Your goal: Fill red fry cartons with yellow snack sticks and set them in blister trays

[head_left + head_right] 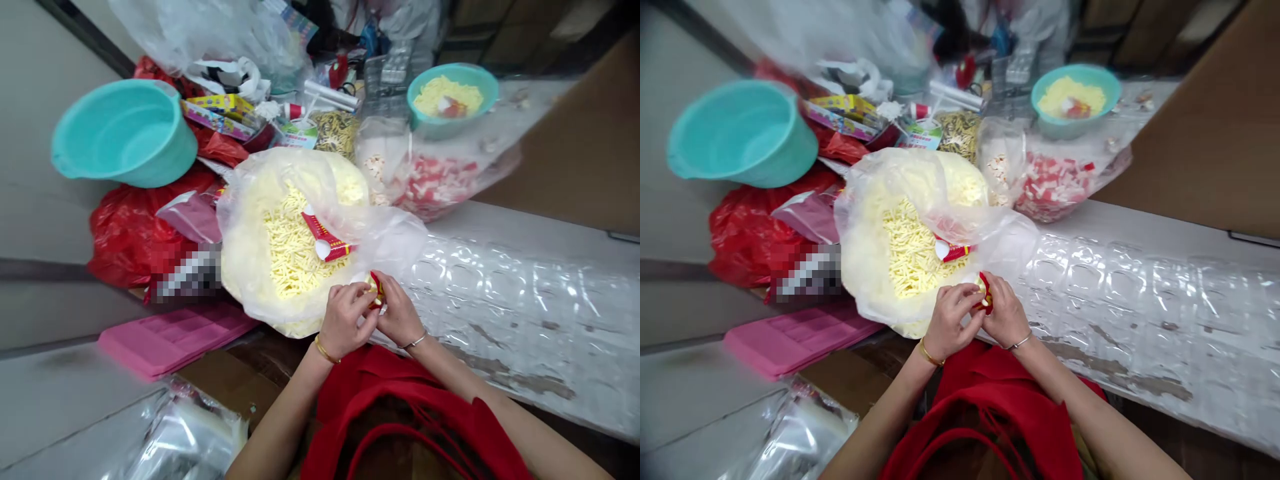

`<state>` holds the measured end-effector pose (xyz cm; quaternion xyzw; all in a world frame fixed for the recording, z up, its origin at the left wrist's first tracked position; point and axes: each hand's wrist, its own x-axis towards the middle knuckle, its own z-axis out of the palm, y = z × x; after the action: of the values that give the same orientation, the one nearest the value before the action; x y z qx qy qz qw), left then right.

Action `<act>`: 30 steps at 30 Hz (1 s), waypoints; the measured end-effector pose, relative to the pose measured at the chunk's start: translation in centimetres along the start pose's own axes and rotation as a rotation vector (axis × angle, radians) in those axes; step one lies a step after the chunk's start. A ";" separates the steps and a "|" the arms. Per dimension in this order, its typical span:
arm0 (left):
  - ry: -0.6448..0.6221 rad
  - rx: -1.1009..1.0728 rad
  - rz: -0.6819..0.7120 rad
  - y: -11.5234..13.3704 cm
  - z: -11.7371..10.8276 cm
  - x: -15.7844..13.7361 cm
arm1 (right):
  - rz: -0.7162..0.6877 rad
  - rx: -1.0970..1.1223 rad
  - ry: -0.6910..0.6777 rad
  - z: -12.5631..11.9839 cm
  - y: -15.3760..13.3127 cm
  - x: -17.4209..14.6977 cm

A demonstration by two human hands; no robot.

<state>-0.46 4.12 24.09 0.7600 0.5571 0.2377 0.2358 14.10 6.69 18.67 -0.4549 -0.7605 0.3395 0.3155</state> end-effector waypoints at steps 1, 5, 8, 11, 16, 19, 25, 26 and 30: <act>-0.007 -0.024 0.016 0.4 0.6 0.2 | 0.021 -0.011 0.006 -0.8 0.1 -0.7; 0.012 -0.115 -0.078 2.4 4.5 2.1 | 0.103 -0.070 0.067 -3.7 1.5 -3.7; -0.048 -0.104 -0.112 3.9 7.7 4.2 | 0.185 -0.107 0.147 -5.0 3.5 -5.6; -0.172 -0.001 -0.036 5.3 10.0 6.0 | 0.260 -0.126 0.230 -5.9 5.8 -6.6; -0.339 0.102 0.095 6.9 12.4 7.4 | 0.339 -0.103 0.313 -6.6 8.8 -7.5; -0.421 0.108 0.125 6.9 14.2 8.0 | 0.349 -0.074 0.336 -6.3 10.2 -8.0; -0.468 -0.058 0.162 1.3 16.5 11.6 | 0.373 -0.110 0.274 -5.3 13.4 -5.6; -0.456 -0.074 0.153 -0.2 16.4 12.5 | 0.399 -0.150 0.248 -5.0 14.2 -4.7; -0.381 0.008 0.060 -6.2 16.0 16.0 | 0.497 -0.406 0.107 -2.8 17.5 -1.4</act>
<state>9.19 19.65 9.41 0.8084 0.4804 0.0942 0.3270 25.23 12.27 5.92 -0.6976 -0.6606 0.2229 0.1653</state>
